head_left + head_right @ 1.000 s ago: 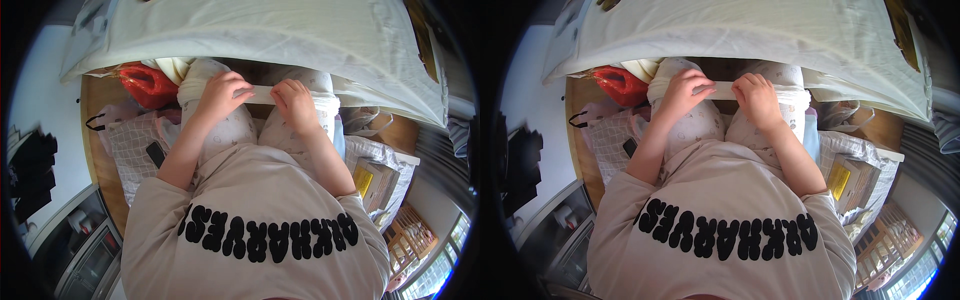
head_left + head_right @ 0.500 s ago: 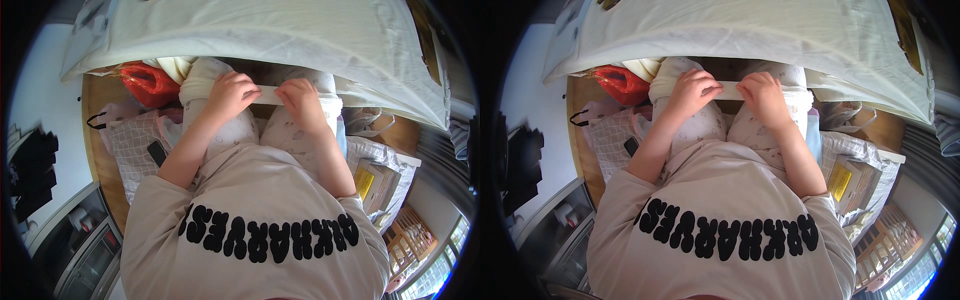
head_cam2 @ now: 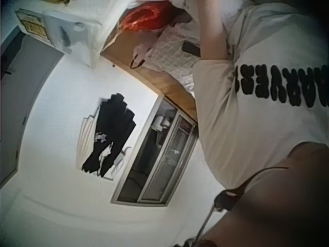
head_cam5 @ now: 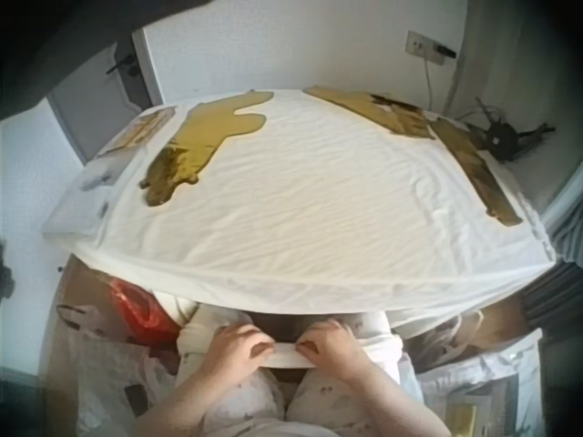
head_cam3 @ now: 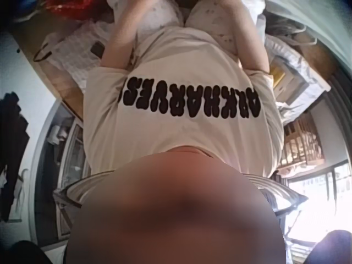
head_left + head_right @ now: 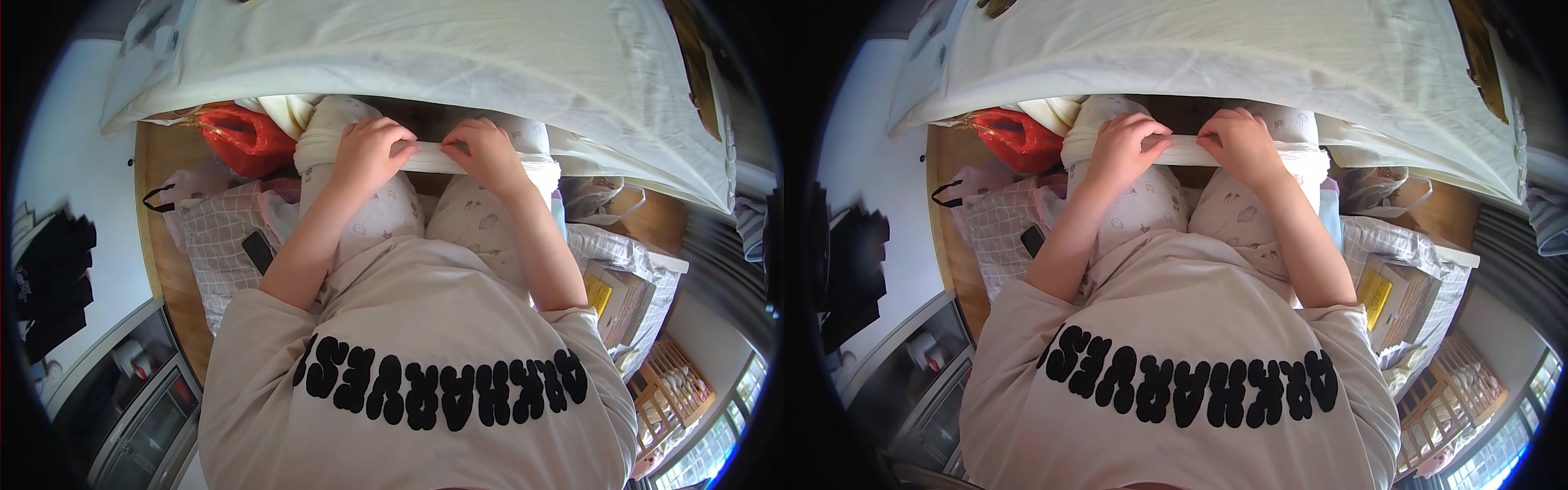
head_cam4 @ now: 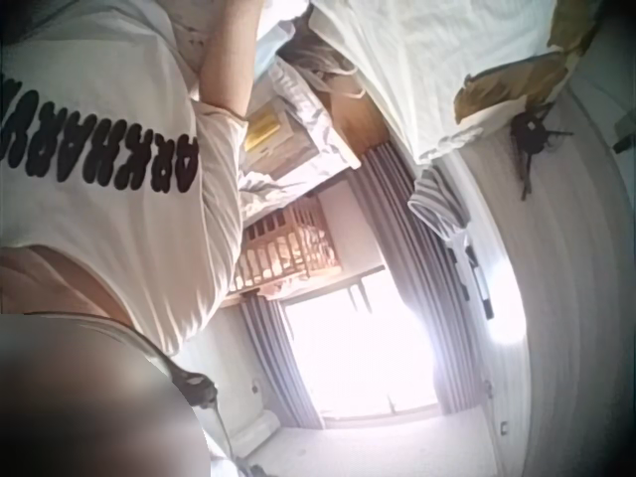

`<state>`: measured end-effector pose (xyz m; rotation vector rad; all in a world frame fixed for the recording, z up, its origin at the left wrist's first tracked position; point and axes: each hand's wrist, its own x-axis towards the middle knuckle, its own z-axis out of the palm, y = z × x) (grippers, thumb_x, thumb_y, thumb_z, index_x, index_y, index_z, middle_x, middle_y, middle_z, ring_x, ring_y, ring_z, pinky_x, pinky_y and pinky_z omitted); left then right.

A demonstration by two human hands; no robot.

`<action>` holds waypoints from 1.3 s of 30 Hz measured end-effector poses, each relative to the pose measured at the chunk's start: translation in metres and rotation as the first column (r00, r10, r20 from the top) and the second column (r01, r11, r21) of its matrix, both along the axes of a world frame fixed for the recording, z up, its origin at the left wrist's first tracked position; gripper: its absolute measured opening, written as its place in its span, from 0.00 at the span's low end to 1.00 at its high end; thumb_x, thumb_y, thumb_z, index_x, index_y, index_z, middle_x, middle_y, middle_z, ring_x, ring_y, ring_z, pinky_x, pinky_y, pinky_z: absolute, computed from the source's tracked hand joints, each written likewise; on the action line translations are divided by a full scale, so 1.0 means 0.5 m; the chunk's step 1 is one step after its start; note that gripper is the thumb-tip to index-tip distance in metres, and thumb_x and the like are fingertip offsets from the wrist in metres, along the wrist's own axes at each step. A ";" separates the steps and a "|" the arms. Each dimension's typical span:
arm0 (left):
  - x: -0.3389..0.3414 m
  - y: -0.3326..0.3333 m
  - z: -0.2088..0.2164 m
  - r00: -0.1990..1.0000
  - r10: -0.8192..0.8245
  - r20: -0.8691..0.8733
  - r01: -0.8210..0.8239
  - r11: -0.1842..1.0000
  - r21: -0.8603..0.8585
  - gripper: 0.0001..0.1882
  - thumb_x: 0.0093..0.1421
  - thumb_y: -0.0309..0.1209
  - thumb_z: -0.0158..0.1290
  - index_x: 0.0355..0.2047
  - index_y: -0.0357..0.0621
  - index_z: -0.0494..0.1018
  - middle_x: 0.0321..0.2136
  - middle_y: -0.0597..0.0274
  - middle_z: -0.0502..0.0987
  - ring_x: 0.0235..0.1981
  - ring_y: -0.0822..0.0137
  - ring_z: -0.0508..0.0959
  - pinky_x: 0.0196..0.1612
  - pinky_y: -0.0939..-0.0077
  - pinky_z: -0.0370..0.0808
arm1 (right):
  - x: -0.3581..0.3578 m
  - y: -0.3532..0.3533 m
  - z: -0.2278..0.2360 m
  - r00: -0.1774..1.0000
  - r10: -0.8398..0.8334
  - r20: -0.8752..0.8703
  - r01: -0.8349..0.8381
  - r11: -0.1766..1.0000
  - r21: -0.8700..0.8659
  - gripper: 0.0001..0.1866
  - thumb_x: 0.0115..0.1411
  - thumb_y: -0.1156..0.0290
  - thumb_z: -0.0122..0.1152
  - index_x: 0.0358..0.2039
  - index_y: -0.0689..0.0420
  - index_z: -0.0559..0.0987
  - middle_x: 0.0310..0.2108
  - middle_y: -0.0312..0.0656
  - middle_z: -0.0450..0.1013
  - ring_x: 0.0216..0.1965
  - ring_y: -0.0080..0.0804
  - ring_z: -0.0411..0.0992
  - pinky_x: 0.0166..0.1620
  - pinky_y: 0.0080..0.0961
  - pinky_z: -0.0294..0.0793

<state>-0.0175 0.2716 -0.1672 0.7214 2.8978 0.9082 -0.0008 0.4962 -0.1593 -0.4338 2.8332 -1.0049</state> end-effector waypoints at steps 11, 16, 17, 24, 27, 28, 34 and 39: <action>-0.003 0.002 0.000 0.999 -0.003 -0.046 0.006 0.998 0.055 0.06 0.53 0.37 0.61 0.29 0.50 0.80 0.30 0.71 0.77 0.38 0.66 0.75 0.45 0.66 0.66 | -0.004 -0.001 -0.001 0.999 -0.038 0.037 0.043 0.989 -0.138 0.05 0.55 0.71 0.62 0.30 0.58 0.80 0.31 0.39 0.75 0.37 0.38 0.72 0.40 0.34 0.70; -0.009 0.005 0.000 0.999 -0.025 -0.024 0.026 0.999 0.043 0.06 0.52 0.35 0.62 0.28 0.50 0.80 0.29 0.72 0.77 0.36 0.67 0.75 0.44 0.66 0.66 | -0.001 0.001 0.007 1.000 -0.002 0.002 0.002 0.992 -0.126 0.06 0.55 0.71 0.63 0.31 0.59 0.80 0.32 0.39 0.75 0.36 0.38 0.71 0.40 0.32 0.70; -0.008 0.005 0.000 0.999 -0.025 -0.024 0.026 0.999 0.043 0.06 0.52 0.35 0.62 0.28 0.50 0.80 0.29 0.72 0.77 0.36 0.67 0.75 0.44 0.66 0.66 | 0.001 0.001 0.012 1.000 0.006 -0.028 -0.008 0.997 -0.075 0.06 0.55 0.70 0.63 0.31 0.58 0.80 0.32 0.38 0.75 0.37 0.38 0.70 0.42 0.33 0.69; -0.006 0.005 -0.002 0.999 -0.029 -0.020 0.030 0.997 0.065 0.05 0.52 0.35 0.61 0.28 0.49 0.79 0.28 0.71 0.77 0.35 0.65 0.75 0.43 0.67 0.67 | 0.006 0.009 0.020 0.999 0.037 -0.013 -0.037 0.999 -0.029 0.05 0.55 0.69 0.63 0.31 0.56 0.81 0.32 0.35 0.75 0.40 0.36 0.69 0.46 0.35 0.66; -0.007 0.004 -0.002 1.000 -0.027 -0.016 0.028 0.997 0.069 0.06 0.52 0.35 0.61 0.28 0.49 0.80 0.28 0.71 0.77 0.36 0.65 0.76 0.43 0.67 0.68 | 0.004 0.008 0.016 0.999 0.037 -0.013 -0.038 0.998 -0.040 0.05 0.54 0.70 0.63 0.30 0.56 0.80 0.31 0.36 0.75 0.39 0.37 0.70 0.45 0.34 0.67; -0.007 0.004 -0.002 0.999 -0.029 -0.022 0.030 0.997 0.071 0.06 0.52 0.35 0.61 0.28 0.49 0.80 0.28 0.71 0.77 0.36 0.65 0.76 0.43 0.67 0.68 | 0.003 0.007 0.014 0.999 0.038 -0.013 -0.038 0.998 -0.039 0.05 0.54 0.70 0.63 0.30 0.56 0.80 0.31 0.36 0.75 0.39 0.37 0.70 0.45 0.34 0.67; -0.006 0.003 -0.003 1.000 -0.027 -0.016 0.028 0.997 0.071 0.07 0.53 0.36 0.61 0.28 0.49 0.79 0.28 0.70 0.77 0.36 0.65 0.76 0.43 0.66 0.67 | 0.000 0.006 0.020 1.000 0.013 -0.029 -0.016 0.994 -0.106 0.05 0.54 0.71 0.63 0.30 0.57 0.80 0.31 0.38 0.75 0.37 0.38 0.71 0.44 0.34 0.68; -0.006 0.003 -0.001 1.000 -0.029 -0.008 0.030 0.997 0.073 0.07 0.53 0.36 0.61 0.28 0.48 0.79 0.28 0.70 0.77 0.35 0.65 0.76 0.42 0.67 0.67 | 0.004 0.001 0.020 0.996 0.051 -0.070 -0.054 0.997 -0.056 0.05 0.54 0.69 0.62 0.30 0.55 0.81 0.32 0.35 0.75 0.39 0.37 0.70 0.45 0.36 0.68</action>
